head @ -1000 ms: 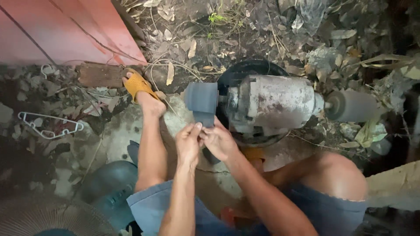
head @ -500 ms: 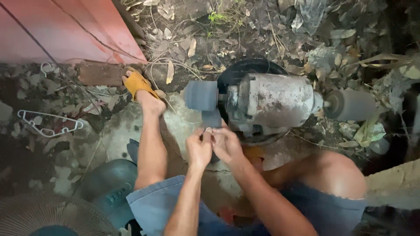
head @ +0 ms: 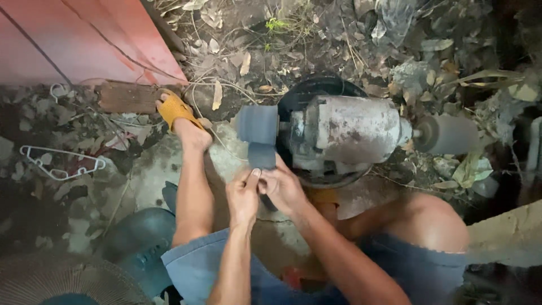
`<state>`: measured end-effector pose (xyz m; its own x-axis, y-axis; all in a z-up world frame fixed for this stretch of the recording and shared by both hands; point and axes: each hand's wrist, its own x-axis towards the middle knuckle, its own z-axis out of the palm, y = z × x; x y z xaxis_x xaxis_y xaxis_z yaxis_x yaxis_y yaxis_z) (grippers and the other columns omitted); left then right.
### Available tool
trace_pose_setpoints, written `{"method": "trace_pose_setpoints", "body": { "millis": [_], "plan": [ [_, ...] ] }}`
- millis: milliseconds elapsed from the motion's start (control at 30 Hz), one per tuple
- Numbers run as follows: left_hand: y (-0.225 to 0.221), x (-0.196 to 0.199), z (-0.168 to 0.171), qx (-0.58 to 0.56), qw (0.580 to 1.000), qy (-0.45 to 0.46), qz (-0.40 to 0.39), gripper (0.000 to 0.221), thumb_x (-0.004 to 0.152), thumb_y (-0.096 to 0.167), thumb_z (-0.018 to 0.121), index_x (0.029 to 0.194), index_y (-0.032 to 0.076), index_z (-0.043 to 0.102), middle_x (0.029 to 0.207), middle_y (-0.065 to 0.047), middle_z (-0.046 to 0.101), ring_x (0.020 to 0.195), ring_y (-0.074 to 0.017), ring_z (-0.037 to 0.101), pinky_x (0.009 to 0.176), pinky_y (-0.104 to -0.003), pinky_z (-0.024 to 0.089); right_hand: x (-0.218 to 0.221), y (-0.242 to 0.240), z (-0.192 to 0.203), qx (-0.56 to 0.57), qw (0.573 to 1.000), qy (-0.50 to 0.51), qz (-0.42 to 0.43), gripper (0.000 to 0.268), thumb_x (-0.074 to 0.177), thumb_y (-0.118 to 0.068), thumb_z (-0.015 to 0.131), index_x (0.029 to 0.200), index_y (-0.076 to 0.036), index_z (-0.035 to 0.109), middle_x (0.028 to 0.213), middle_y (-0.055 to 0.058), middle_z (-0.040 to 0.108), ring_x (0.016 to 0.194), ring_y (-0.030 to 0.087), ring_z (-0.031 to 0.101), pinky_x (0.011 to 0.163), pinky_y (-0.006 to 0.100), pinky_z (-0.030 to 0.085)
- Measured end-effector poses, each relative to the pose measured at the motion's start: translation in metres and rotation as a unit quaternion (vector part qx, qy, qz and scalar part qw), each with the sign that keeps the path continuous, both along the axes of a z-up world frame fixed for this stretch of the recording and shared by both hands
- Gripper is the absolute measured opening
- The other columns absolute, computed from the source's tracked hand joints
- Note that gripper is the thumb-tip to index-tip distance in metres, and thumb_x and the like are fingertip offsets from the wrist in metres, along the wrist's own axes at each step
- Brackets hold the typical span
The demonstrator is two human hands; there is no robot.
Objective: Shaping a shoe component using a bench grinder
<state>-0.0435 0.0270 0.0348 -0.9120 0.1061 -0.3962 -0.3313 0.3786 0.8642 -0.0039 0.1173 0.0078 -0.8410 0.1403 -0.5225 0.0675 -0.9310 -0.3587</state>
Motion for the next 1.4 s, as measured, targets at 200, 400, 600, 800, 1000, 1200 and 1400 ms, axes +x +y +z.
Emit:
{"method": "trace_pose_setpoints", "body": {
  "millis": [200,400,600,800,1000,1200,1400],
  "plan": [
    [0.003,-0.017,-0.053,0.049,0.996,0.004,0.08,0.02,0.088,0.012,0.071,0.068,0.012,0.072,0.049,-0.006,0.059,0.048,-0.0143,0.054,0.044,-0.027,0.04,-0.012,-0.009,-0.099,-0.036,0.999,0.022,-0.033,0.032,0.087,0.0,0.058,0.111,-0.02,0.066,0.084,0.007,0.069,0.061,0.02,0.063,0.051,0.026,0.05],
    [-0.008,0.016,-0.018,0.101,0.993,-0.035,0.048,0.028,0.093,0.008,0.065,0.065,0.01,0.066,0.044,-0.003,0.051,0.046,-0.0111,0.041,0.048,-0.024,0.029,0.006,-0.002,-0.008,-0.042,0.998,-0.016,-0.035,0.044,0.087,-0.001,0.061,0.123,-0.027,0.065,0.097,0.009,0.069,0.066,0.029,0.065,0.041,0.037,0.055],
    [-0.017,0.014,0.013,0.04,0.999,0.01,-0.022,0.039,0.094,0.011,0.066,0.055,0.009,0.063,0.042,-0.006,0.052,0.044,-0.0157,0.042,0.046,-0.029,0.032,0.007,-0.002,0.007,-0.02,0.999,-0.001,-0.048,0.052,0.084,0.003,0.058,0.132,-0.02,0.064,0.108,0.011,0.069,0.08,0.032,0.067,0.05,0.04,0.061],
    [-0.02,0.01,-0.017,-0.013,1.0,0.005,0.001,0.025,0.091,0.015,0.067,0.067,0.009,0.069,0.05,-0.006,0.057,0.05,-0.0164,0.053,0.049,-0.03,0.038,0.0,-0.001,0.008,0.01,0.998,-0.001,-0.055,0.048,0.081,0.003,0.059,0.124,-0.019,0.067,0.107,0.003,0.069,0.093,0.023,0.064,0.083,0.036,0.056],
    [-0.06,0.052,0.001,0.06,0.99,-0.128,-0.023,0.018,0.095,0.013,0.069,0.082,0.005,0.078,0.06,-0.008,0.072,0.055,-0.0096,0.065,0.055,-0.022,0.055,0.048,-0.016,0.024,0.064,0.994,-0.074,0.053,0.044,0.085,0.002,0.065,0.126,-0.013,0.066,0.109,0.008,0.068,0.089,0.026,0.065,0.084,0.042,0.06],
    [-0.064,0.01,0.011,-0.036,0.993,-0.025,-0.112,0.066,0.093,0.029,0.075,0.145,-0.006,0.052,0.128,-0.036,0.063,0.115,-0.0494,0.066,0.091,-0.05,0.058,0.056,0.01,0.0,0.22,0.947,-0.103,0.211,0.073,0.091,-0.005,0.067,0.154,0.01,0.034,0.155,0.035,0.035,0.127,0.05,0.056,0.077,0.058,0.065],
    [-0.056,0.005,-0.018,0.102,0.987,-0.123,0.022,0.014,0.091,0.012,0.072,0.096,0.002,0.064,0.056,-0.005,0.062,0.046,-0.012,0.064,0.037,-0.017,0.042,0.044,0.031,-0.017,0.215,0.957,-0.142,0.131,0.068,0.087,-0.016,0.081,0.145,0.001,0.049,0.117,0.023,0.064,0.089,0.031,0.075,0.066,0.035,0.067]
  ]
}}
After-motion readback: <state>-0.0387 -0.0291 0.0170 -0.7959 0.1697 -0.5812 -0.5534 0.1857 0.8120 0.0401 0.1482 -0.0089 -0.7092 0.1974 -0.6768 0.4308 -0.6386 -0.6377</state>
